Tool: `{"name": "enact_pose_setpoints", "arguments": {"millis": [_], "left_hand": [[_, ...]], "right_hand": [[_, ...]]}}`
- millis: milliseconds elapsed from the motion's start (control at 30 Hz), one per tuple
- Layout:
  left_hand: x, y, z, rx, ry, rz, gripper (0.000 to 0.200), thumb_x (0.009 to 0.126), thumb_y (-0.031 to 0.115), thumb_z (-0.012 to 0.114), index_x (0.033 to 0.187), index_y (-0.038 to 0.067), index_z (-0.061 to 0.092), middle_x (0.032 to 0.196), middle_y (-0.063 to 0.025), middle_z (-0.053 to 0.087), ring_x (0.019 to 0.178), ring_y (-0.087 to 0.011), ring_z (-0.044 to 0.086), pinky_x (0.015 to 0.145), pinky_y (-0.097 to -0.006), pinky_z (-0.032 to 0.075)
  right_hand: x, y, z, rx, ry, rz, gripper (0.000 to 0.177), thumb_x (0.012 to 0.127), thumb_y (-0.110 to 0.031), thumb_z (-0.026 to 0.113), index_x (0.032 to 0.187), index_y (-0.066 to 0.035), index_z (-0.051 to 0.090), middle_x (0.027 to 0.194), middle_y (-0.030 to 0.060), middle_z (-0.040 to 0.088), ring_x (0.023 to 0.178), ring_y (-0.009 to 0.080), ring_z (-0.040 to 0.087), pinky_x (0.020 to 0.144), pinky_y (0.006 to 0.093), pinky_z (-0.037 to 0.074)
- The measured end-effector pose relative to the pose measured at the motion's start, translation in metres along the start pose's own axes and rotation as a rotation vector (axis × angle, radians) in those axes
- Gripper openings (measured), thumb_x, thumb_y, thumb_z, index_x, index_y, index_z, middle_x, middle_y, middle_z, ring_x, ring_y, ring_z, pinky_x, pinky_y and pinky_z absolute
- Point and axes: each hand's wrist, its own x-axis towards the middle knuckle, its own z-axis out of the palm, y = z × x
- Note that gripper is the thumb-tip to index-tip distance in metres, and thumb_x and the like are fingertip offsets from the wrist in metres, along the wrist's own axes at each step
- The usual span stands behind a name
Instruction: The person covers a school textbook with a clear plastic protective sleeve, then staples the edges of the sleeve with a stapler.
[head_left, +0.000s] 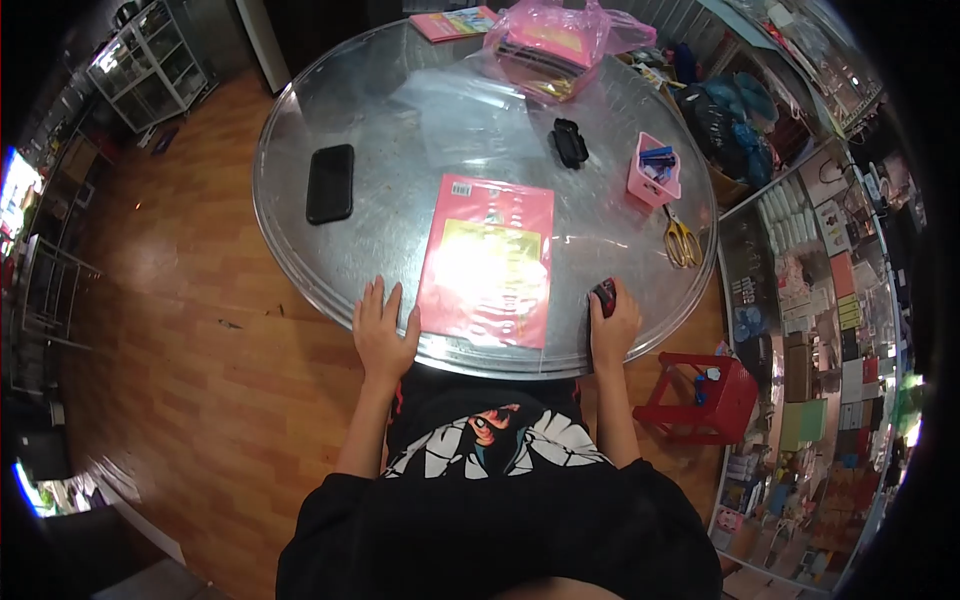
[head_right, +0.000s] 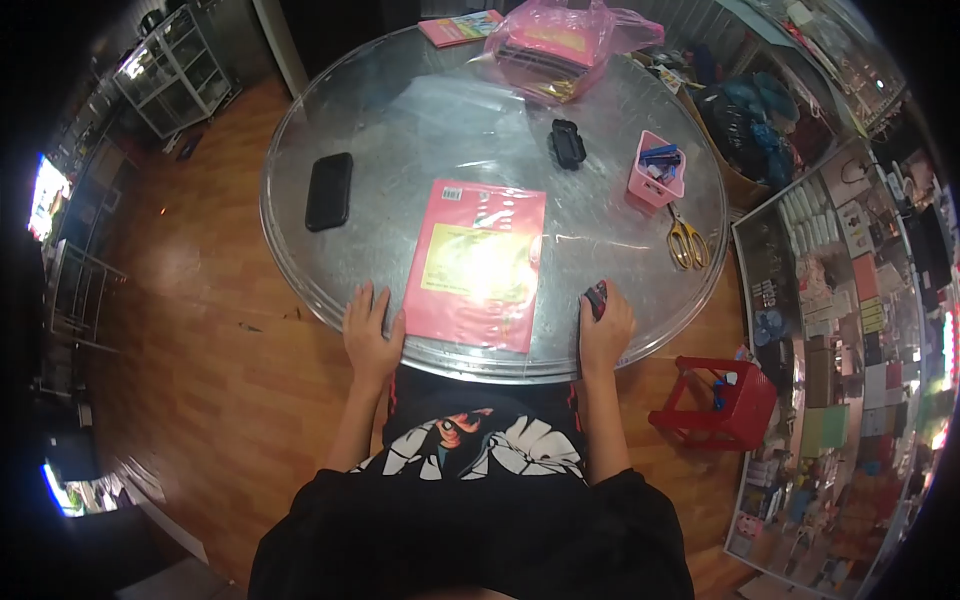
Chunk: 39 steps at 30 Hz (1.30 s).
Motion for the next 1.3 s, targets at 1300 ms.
{"name": "enact_pose_setpoints", "arguments": {"millis": [1300], "left_hand": [[-0.024, 0.031, -0.014, -0.055, -0.117, -0.044, 0.026, 0.078, 0.012, 0.050, 0.101, 0.002, 0.058, 0.115, -0.0167, 0.047, 0.113, -0.0341, 0.037, 0.096, -0.0456, 0.024]], "right_hand": [[-0.035, -0.069, -0.012, 0.094, -0.303, -0.130, 0.035, 0.078, -0.025, 0.054, 0.103, 0.000, 0.057, 0.123, 0.0180, 0.041, 0.112, 0.0362, 0.033, 0.093, 0.0464, 0.023]]}}
